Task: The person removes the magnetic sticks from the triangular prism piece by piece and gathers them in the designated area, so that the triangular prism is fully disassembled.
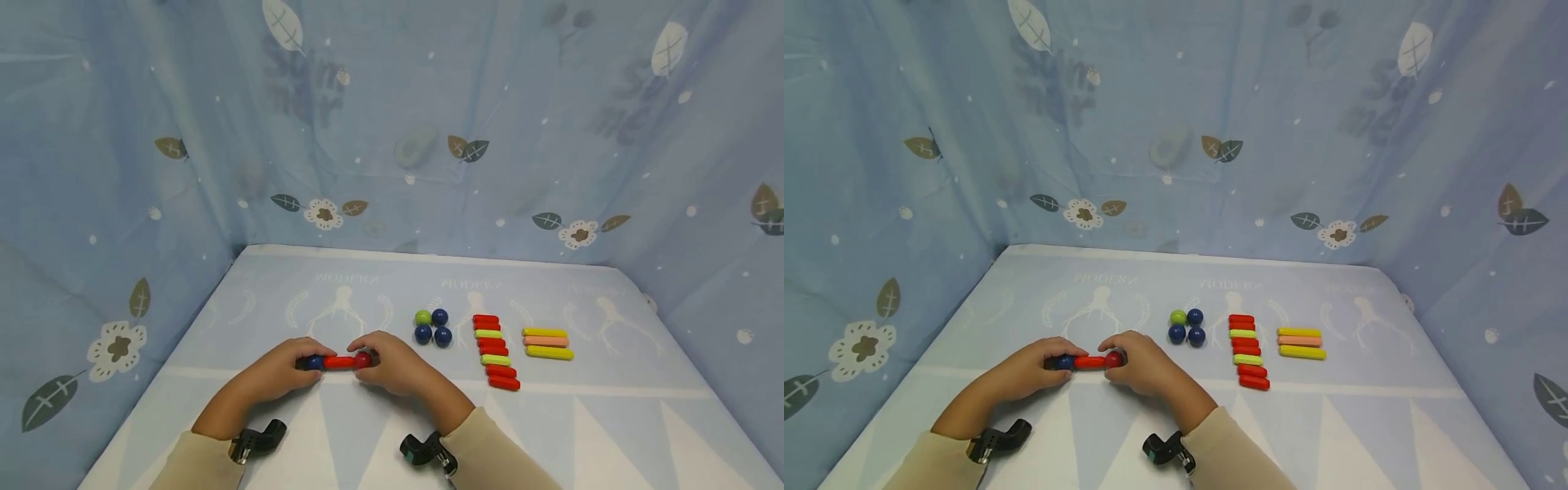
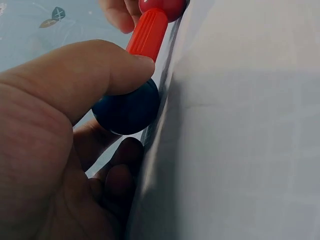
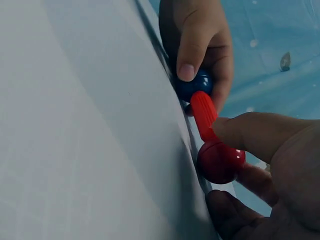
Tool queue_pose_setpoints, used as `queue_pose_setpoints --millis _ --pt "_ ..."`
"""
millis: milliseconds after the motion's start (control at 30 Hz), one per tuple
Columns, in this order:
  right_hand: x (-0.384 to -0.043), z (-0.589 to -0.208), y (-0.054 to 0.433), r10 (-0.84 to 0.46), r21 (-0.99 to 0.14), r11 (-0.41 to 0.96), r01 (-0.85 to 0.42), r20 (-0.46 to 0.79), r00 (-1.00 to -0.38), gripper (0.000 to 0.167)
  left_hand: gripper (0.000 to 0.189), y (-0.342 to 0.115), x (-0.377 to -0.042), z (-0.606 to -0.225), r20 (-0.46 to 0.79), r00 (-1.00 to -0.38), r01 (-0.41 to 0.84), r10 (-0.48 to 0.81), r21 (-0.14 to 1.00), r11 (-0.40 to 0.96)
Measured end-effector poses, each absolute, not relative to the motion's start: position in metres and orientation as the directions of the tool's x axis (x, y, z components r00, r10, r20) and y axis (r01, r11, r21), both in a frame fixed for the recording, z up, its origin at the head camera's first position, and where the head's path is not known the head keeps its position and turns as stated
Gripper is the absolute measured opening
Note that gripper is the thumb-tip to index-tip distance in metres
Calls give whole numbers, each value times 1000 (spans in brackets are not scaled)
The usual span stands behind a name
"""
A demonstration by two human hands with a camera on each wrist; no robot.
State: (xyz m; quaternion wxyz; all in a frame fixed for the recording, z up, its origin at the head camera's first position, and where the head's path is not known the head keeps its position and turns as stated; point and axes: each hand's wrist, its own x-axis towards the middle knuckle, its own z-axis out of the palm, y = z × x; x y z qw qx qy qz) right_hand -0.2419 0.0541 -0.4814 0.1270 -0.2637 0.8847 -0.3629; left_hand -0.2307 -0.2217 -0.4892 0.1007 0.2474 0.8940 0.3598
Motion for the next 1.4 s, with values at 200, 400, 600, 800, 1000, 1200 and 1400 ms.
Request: queue_pose_setpoints --millis 200,400,600,800,1000,1200,1400 --pt "-243 -488 57 -613 -692 564 -450 14 -790 33 35 -222 -232 -490 10 -859 377 512 690 618" --pt "-242 -497 63 -578 -717 553 -424 37 -816 28 40 -219 -232 -489 -15 -871 351 490 680 644" --pt "-241 -499 65 -563 -775 481 -410 86 -822 26 35 -217 -231 -489 -21 -872 340 488 692 637" --pt "-241 -502 66 -566 -799 450 -398 89 -819 26 34 -217 -232 -490 -12 -866 353 499 694 628" --pt "-241 -502 67 -567 -830 441 -340 37 -823 24 31 -216 -231 -489 -1 -860 368 510 691 622" --pt "-239 -501 66 -566 -825 455 -334 21 -824 25 29 -217 -229 -489 -13 -861 360 508 691 627" --pt "-237 -499 64 -572 -789 487 -374 36 -820 25 30 -218 -228 -488 -9 -867 355 499 690 631"
